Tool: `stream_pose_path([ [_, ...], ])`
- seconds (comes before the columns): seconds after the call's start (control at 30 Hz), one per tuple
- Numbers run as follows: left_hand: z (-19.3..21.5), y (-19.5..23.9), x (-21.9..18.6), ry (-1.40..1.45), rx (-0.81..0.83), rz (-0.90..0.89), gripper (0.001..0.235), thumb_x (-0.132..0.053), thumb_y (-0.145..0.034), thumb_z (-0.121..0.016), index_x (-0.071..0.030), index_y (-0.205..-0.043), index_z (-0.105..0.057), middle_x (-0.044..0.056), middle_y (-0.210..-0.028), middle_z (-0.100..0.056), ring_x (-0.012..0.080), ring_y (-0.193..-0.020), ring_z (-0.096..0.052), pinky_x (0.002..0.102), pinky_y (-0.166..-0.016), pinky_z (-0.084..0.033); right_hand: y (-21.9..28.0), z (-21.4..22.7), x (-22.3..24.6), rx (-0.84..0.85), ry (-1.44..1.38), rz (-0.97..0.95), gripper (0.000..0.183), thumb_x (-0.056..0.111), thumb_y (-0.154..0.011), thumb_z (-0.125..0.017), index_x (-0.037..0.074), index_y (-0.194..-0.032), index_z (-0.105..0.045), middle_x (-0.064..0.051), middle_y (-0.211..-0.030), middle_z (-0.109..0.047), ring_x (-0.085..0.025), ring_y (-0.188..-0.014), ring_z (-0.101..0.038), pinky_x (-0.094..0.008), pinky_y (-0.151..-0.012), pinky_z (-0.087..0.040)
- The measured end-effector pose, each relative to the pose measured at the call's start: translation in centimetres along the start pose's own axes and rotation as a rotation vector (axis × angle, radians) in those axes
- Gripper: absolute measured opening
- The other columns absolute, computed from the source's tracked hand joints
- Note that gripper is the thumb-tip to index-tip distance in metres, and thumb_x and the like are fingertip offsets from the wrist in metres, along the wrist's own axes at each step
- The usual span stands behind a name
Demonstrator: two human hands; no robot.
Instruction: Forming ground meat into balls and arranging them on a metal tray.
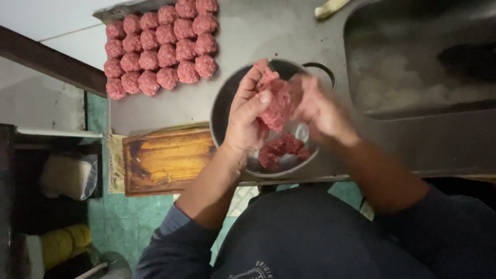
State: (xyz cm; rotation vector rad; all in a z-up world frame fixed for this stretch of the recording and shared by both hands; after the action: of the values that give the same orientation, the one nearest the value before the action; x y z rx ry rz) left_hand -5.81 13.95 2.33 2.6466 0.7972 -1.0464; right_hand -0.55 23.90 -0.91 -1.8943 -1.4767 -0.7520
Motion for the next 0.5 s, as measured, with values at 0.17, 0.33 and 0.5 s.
stream_pose_path([
  [0.17, 3.6, 1.1, -1.0, -0.406, -0.143, -0.202, 0.059, -0.010, -0.094, -0.068, -0.005, -0.150, -0.051, 0.010, -0.132, -0.055, 0.0201, -0.119, -0.058, 0.034, -0.106, -0.050, 1.6, -0.2, -5.2, -0.011, -0.203, -0.241, 0.049, 0.025, -0.106, -0.059, 0.001, -0.148, -0.052, -0.014, -0.126, -0.067, -0.025, -0.107, -0.068, -0.041, -0.088, -0.060],
  [0.33, 7.5, 1.7, 1.6, -0.561, -0.176, -0.100, 0.045, 0.006, -0.097, -0.066, 0.000, -0.140, -0.055, 0.013, -0.126, -0.061, 0.0209, -0.113, -0.062, 0.034, -0.101, -0.052, 2.0, -4.3, 1.6, -0.069, 1.259, 0.305, 0.058, 0.004, -0.089, -0.076, 0.000, -0.142, -0.053, -0.018, -0.124, -0.066, -0.030, -0.111, -0.069, -0.039, -0.094, -0.056],
  [0.5, 7.2, 2.1, 2.1, -0.199, -0.178, -0.029, 0.047, 0.012, -0.092, -0.066, -0.001, -0.135, -0.053, 0.011, -0.110, -0.068, 0.0181, -0.094, -0.068, 0.031, -0.081, -0.057, 2.8, -6.5, 3.3, -0.106, 1.416, 0.453, 0.053, 0.004, -0.082, -0.082, -0.001, -0.128, -0.056, -0.020, -0.121, -0.063, -0.035, -0.112, -0.066, -0.042, -0.096, -0.054],
])
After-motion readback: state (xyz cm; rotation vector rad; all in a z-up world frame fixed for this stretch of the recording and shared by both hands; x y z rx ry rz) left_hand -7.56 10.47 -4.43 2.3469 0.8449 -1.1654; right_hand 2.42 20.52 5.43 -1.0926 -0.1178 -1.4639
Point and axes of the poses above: each hand's wrist, its own y-axis away from the middle knuckle, its own z-axis out of the back of the hand, x = y × z, the point moved 10 cm from there along -y, towards the middle knuckle
